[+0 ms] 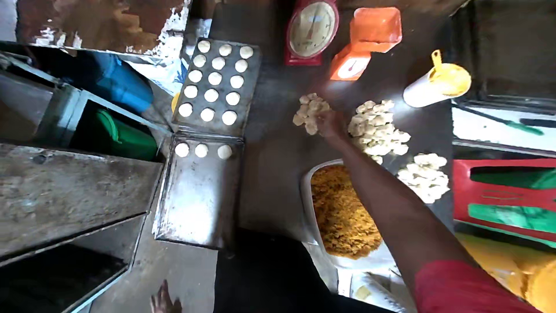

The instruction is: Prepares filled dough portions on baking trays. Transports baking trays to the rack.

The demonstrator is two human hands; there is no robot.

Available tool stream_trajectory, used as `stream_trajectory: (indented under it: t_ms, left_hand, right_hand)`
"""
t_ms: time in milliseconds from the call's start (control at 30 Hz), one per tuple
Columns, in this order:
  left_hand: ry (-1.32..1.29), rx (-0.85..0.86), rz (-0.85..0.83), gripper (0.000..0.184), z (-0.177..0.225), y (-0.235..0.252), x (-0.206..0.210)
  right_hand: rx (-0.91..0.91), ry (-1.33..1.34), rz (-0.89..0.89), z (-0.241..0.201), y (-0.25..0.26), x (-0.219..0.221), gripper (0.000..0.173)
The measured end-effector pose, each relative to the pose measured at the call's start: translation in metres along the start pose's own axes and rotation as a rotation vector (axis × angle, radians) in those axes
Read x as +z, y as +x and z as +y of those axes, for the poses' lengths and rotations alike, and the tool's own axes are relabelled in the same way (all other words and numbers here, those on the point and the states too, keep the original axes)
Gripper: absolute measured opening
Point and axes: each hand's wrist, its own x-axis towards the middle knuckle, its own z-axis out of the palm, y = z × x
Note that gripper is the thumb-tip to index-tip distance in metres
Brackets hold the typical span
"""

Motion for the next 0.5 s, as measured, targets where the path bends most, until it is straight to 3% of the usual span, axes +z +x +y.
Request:
stream_trajectory:
  t_ms: [33,133,200,233,300,433,500]
  left_hand:
    - [-0.046,0.036,0.102,0.049,0.014,0.003,-0.01]
    - [-0.251,0.206,0.327,0.034,0.108,0.011,-0.067]
    - [-0.404,0.506,0.389,0.052,0.169,0.016,-0.097]
    - [-0.505,0.647,0.344,0.058,0.197,0.02,-0.108]
    - [-0.701,0.794,0.237,0.048,0.25,0.025,-0.118]
    - [-0.792,0.855,-0.124,0.041,0.317,0.021,-0.103]
    - [-0.809,0.871,-0.225,0.031,0.327,0.021,-0.083]
  right_hand:
    - [0.023,-0.019,-0.016,0.006,0.01,-0.001,0.033]
    - [0.018,-0.087,-0.04,0.007,0.03,0.011,0.034]
    - [0.017,-0.115,-0.056,-0.02,0.008,0.014,0.04]
    - [-0.023,-0.094,-0.039,-0.04,-0.015,0.011,0.038]
    - [-0.2,0.078,-0.015,-0.072,-0.082,0.013,0.023]
    - [-0.405,0.526,-0.15,-0.109,-0.233,0.07,0.021]
    - [-0.311,0.625,-0.203,-0.126,-0.296,0.08,0.027]
